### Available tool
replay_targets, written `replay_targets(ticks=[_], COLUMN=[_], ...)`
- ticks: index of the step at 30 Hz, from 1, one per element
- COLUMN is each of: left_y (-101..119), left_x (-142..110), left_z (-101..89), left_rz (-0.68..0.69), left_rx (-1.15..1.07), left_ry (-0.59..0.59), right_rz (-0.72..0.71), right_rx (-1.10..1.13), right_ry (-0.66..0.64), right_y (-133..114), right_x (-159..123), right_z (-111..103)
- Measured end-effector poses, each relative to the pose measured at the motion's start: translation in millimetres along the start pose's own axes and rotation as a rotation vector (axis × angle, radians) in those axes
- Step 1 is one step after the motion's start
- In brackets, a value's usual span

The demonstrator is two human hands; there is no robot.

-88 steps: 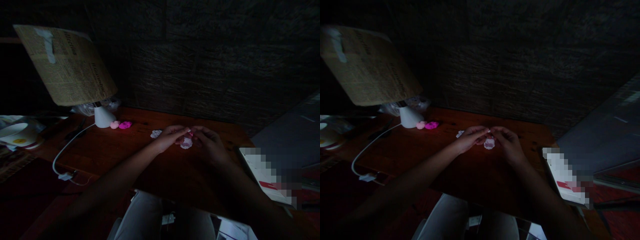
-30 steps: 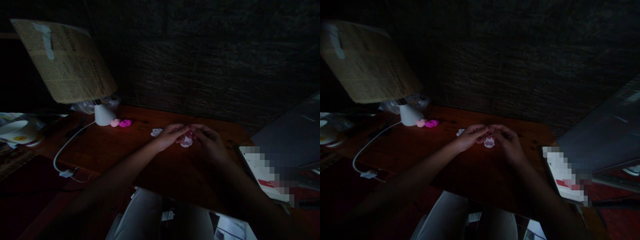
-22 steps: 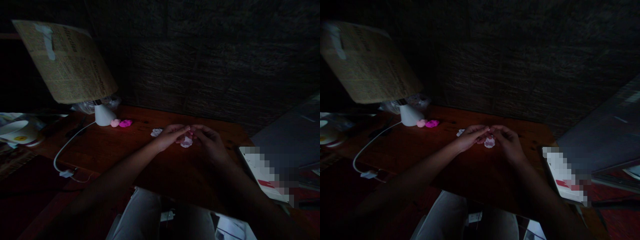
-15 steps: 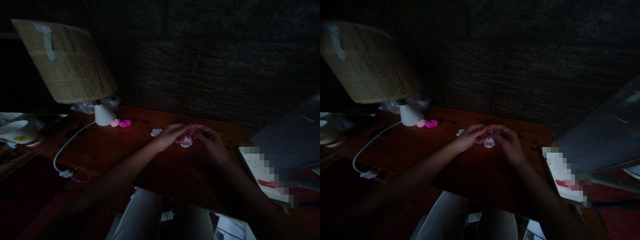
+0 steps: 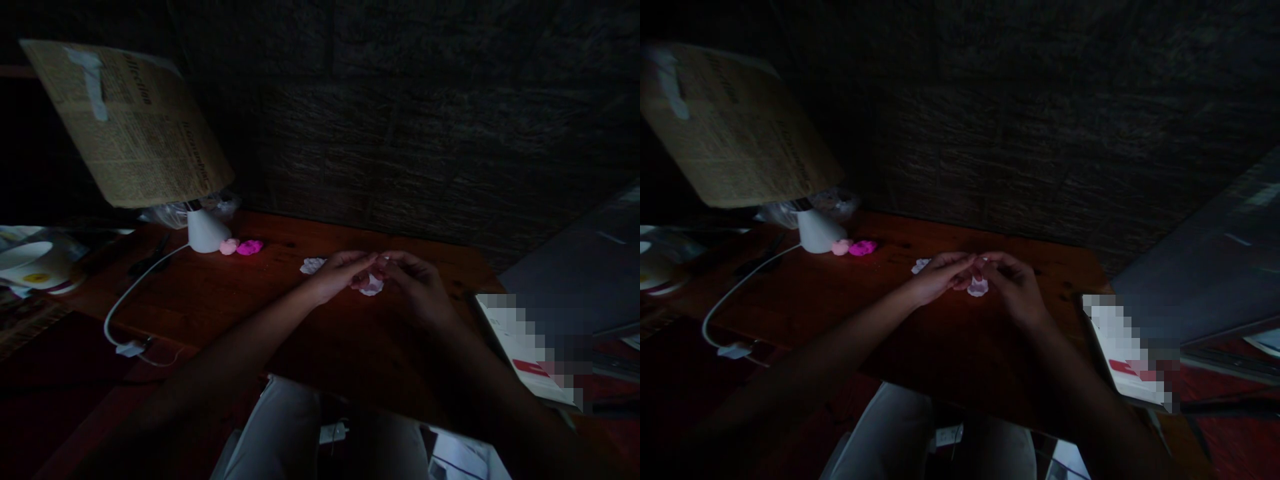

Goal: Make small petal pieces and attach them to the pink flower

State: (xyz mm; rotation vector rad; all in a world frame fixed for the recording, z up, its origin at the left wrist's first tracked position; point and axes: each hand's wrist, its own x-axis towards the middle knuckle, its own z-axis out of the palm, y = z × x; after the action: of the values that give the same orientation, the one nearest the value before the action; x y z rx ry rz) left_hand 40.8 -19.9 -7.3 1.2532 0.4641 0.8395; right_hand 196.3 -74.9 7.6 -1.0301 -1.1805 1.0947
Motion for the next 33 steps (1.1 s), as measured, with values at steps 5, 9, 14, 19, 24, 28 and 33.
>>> replay_targets(ticks=[5, 9, 14, 19, 24, 28, 33], left_y=[0.4, 0.3, 2.5, 3.3, 1.6, 1.8, 3.6], left_x=[0.5, 0.7, -0.9, -1.4, -0.6, -0.9, -1.1], left_z=[-0.6, -0.9, 1.0, 0.9, 0.2, 1.0, 1.2], left_rz=[0.014, 0.009, -0.002, 0.015, 0.037, 0.037, -0.013], left_rx=[-0.004, -0.006, 0.038, 0.052, 0.042, 0.035, 0.014], left_ry=[-0.009, 0.000, 0.005, -0.002, 0.014, 0.027, 0.018], right_rz=[-0.007, -0.028, -0.035, 0.020, 0.033, 0.055, 0.046], right_rx=[-0.033, -0.046, -0.043, -0.026, 0.007, 0.031, 0.006], right_ry=[0.008, 0.041, 0.045, 0.053, 0.046, 0.055, 0.042], right_y=[1.1, 1.3, -0.2, 1.3, 0.2, 0.9, 1.7], right_x=[-0.4, 0.2, 0.9, 1.7, 2.1, 2.5, 2.0], right_z=[-1.8, -2.8, -1.7, -1.9, -1.8, -1.6, -2.5])
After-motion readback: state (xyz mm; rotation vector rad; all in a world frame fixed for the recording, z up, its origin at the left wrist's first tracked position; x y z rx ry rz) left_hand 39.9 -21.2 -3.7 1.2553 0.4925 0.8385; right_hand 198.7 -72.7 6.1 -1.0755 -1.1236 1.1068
